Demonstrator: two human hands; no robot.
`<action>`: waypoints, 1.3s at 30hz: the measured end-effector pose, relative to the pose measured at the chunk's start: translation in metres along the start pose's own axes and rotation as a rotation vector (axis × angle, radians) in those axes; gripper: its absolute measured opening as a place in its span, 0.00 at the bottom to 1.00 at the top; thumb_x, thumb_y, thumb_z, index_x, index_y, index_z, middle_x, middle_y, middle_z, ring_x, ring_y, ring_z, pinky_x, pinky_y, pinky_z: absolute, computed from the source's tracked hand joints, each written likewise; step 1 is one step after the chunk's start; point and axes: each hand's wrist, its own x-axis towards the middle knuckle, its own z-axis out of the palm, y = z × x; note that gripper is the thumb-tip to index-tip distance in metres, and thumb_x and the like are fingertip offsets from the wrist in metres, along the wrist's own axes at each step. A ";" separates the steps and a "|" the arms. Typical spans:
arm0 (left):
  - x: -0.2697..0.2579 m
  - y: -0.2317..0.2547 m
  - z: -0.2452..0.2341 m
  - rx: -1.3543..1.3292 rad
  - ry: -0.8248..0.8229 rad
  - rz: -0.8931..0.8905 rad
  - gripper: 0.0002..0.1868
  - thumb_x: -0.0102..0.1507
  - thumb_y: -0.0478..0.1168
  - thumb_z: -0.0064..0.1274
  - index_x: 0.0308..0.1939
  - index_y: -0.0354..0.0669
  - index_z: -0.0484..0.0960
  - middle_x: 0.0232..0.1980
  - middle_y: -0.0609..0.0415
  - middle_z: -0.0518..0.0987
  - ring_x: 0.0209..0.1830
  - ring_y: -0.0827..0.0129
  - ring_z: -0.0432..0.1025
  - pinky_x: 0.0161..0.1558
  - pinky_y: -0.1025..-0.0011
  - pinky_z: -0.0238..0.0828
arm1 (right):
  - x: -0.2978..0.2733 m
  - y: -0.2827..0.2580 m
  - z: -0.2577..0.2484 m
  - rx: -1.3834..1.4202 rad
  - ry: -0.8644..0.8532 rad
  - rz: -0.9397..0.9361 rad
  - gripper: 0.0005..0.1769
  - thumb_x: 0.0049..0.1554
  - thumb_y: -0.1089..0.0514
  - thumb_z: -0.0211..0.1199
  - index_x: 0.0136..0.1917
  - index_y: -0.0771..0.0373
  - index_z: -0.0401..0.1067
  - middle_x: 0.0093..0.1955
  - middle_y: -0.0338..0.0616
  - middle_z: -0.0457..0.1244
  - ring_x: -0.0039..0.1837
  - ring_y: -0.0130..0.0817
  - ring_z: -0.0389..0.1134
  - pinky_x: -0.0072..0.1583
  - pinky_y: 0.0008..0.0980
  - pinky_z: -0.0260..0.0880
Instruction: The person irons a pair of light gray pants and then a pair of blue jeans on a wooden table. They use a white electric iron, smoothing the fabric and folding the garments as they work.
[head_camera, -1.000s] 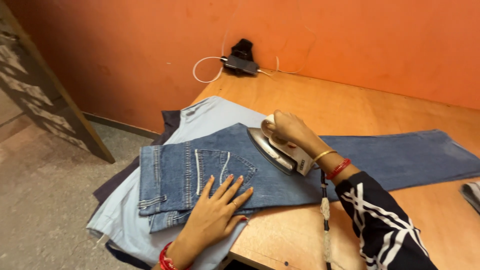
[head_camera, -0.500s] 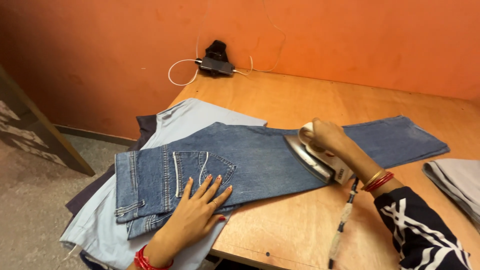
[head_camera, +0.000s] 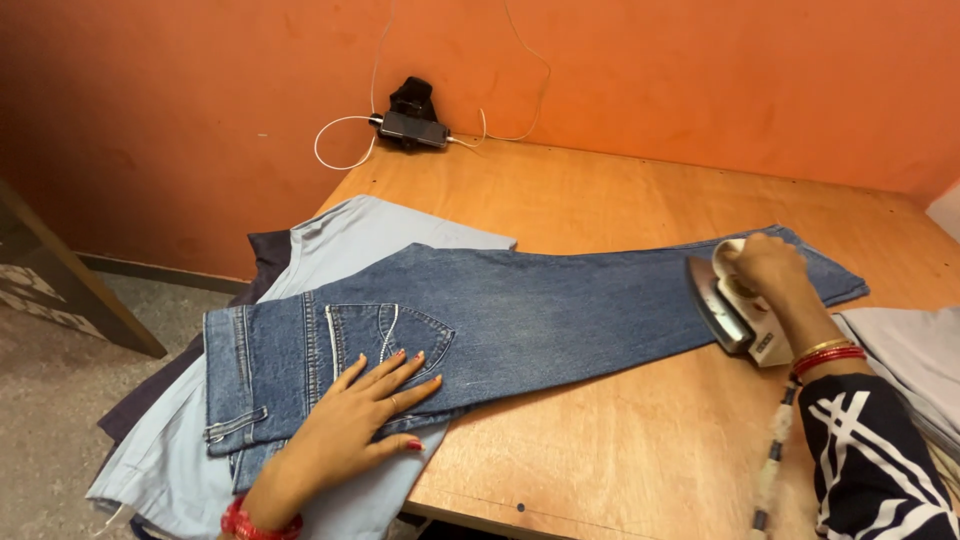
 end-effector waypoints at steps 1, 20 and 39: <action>-0.002 0.003 0.005 0.035 0.050 0.008 0.39 0.60 0.63 0.52 0.74 0.60 0.66 0.80 0.52 0.58 0.81 0.55 0.47 0.71 0.46 0.38 | 0.007 0.006 0.002 -0.008 0.045 -0.009 0.29 0.60 0.35 0.64 0.52 0.65 0.81 0.50 0.57 0.72 0.50 0.48 0.73 0.52 0.48 0.76; -0.005 0.015 0.017 0.226 0.323 -0.179 0.40 0.51 0.27 0.47 0.67 0.60 0.73 0.68 0.60 0.74 0.69 0.64 0.66 0.68 0.58 0.58 | -0.135 -0.151 -0.052 0.278 -0.316 -0.478 0.30 0.55 0.33 0.62 0.58 0.58 0.75 0.46 0.53 0.72 0.45 0.40 0.76 0.47 0.42 0.75; -0.110 -0.047 0.025 0.739 0.259 -0.778 0.47 0.38 0.58 0.66 0.65 0.74 0.77 0.68 0.69 0.75 0.67 0.71 0.70 0.69 0.67 0.67 | -0.005 0.008 -0.014 0.152 -0.145 -0.004 0.31 0.61 0.37 0.63 0.49 0.71 0.82 0.39 0.55 0.70 0.39 0.41 0.72 0.42 0.37 0.71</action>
